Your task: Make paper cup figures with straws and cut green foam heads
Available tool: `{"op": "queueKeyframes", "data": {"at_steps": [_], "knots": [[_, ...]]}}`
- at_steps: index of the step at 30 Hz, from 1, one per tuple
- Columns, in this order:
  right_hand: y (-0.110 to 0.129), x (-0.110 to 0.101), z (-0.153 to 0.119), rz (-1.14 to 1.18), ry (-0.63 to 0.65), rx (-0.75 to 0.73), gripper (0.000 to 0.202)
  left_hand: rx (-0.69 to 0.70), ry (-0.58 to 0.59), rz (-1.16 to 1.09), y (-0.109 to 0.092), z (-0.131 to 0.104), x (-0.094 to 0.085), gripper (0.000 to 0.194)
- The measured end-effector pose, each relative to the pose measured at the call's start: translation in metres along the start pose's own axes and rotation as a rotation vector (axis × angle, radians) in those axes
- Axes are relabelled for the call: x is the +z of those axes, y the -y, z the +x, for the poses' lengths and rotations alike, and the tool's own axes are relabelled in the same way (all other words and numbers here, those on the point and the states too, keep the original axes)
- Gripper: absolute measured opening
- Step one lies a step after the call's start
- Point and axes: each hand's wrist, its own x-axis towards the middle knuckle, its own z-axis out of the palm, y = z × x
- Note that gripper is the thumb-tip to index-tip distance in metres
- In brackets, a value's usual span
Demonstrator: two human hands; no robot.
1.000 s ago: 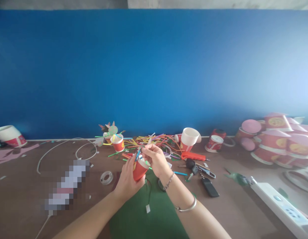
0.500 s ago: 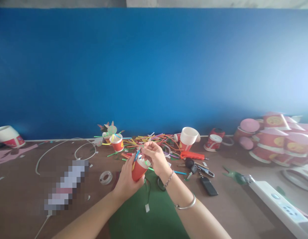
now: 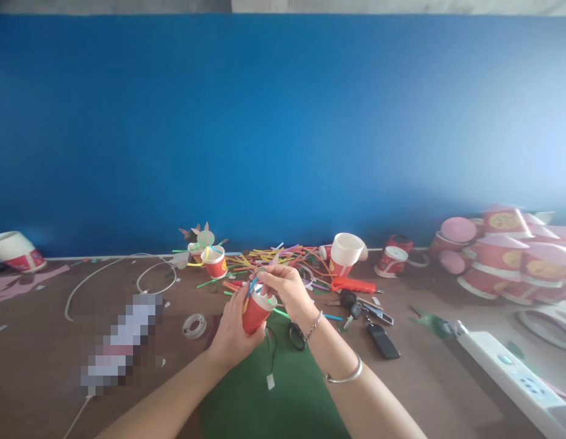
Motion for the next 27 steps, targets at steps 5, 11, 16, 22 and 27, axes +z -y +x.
{"op": "queueKeyframes", "data": {"at_steps": [5,11,16,22,27], "knots": [[0.0006,-0.003,0.0004,0.046,0.029,-0.004,0.026,-0.005,0.029,-0.022,0.0,-0.0005,-0.0009,0.083],[-0.0015,-0.0043,0.0016,0.077,0.044,-0.016,0.025,-0.013,0.025,-0.053,-0.0001,0.0001,-0.0013,0.083],[-0.0017,-0.0035,0.001,0.109,0.068,-0.011,0.024,0.011,0.009,-0.072,-0.0003,0.0002,-0.0018,0.084],[-0.0036,-0.0033,0.0015,0.114,0.063,-0.034,0.023,0.012,-0.008,-0.079,0.0001,0.0004,-0.0016,0.085],[-0.0049,-0.0028,0.002,0.101,0.029,-0.034,0.025,0.017,0.01,-0.082,0.0001,0.0005,-0.0019,0.085]]}}
